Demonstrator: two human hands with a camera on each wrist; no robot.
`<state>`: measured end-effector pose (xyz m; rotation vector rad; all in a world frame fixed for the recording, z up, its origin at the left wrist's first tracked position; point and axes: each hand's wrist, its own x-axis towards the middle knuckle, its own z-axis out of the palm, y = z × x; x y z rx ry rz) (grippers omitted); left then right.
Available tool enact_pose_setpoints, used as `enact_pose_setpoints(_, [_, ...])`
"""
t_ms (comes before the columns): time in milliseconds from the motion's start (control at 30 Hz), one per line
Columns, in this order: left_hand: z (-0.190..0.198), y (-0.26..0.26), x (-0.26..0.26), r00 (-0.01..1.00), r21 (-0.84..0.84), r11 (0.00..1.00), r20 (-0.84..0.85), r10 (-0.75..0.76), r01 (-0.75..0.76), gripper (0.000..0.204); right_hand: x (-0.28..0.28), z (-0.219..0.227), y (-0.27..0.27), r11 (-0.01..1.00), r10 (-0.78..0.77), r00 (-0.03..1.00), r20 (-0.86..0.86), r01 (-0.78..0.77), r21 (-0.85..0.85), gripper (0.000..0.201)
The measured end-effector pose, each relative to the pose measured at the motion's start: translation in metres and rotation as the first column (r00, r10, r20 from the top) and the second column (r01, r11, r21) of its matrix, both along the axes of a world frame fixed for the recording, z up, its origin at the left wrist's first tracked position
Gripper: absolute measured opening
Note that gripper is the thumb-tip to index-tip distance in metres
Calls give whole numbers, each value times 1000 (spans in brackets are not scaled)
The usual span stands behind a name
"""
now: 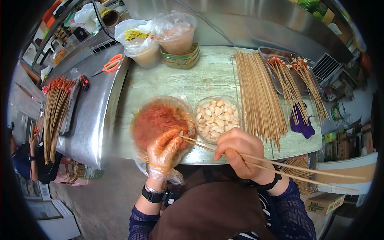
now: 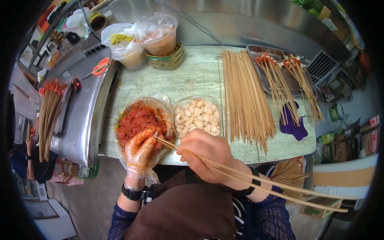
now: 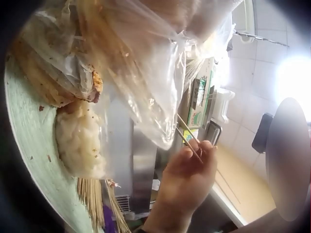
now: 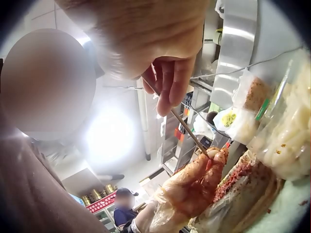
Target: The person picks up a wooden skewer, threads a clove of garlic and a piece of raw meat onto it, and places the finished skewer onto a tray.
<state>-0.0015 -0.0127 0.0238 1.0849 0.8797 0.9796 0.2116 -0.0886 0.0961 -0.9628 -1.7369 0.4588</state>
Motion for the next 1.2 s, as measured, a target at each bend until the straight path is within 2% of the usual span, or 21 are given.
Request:
enact_pose_setpoints(67, [0, 1, 1, 999, -35, 999, 47, 10, -8, 30, -4, 1, -1, 994, -26, 995, -95, 16, -104, 26])
enact_pose_setpoints(167, [2, -2, 4, 995, -38, 999, 94, 24, -21, 30, -5, 2, 2, 999, -5, 999, -36, 4, -47, 25])
enact_pose_setpoints(267, [0, 0, 2, 999, -9, 1000, 26, 29, -28, 29, -9, 3, 2, 999, -15, 999, -29, 14, -46, 26])
enact_pose_setpoints(367, [-2, 8, 1, 957, -147, 989, 282, 69, -28, 28, -9, -4, -3, 996, -86, 969, -231, 76, -52, 13])
enact_pose_setpoints(400, [-4, 12, 3, 925, -183, 982, 364, 113, -48, 29, -8, -5, -2, 995, -95, 974, -205, 91, -29, 14])
enact_pose_setpoints(500, [-3, 15, 3, 867, -241, 969, 472, 161, -49, 30, -8, -8, -1, 994, -102, 984, -143, 108, 32, 15])
enact_pose_setpoints(533, [-1, 15, 3, 888, -245, 967, 425, 176, -74, 30, -11, -10, -2, 995, -86, 987, -137, 93, 43, 15])
enact_pose_setpoints(633, [-9, 18, 3, 862, -279, 957, 461, 210, -84, 30, -12, -17, 0, 992, -39, 995, -87, 49, 117, 16])
enact_pose_setpoints(800, [-1, 14, 6, 831, -325, 942, 500, 242, -79, 29, -14, -26, 2, 985, -9, 999, -49, 18, 170, 15])
enact_pose_setpoints(900, [4, 12, 8, 809, -376, 924, 519, 277, -76, 27, -13, -26, -1, 982, -63, 998, 0, 62, 180, 15])
enact_pose_setpoints(1000, [5, 11, 7, 780, -410, 911, 555, 291, -48, 27, -11, -25, 1, 982, -124, 985, -116, 139, 128, 15])
enact_pose_setpoints(1100, [1, 10, 8, 756, -416, 909, 588, 286, -20, 27, -15, -30, 3, 994, -99, 972, -213, 107, 25, 15])
enact_pose_setpoints(1200, [0, 8, 11, 728, -418, 908, 618, 297, -15, 27, -16, -28, 7, 991, -100, 990, -97, 108, 82, 28])
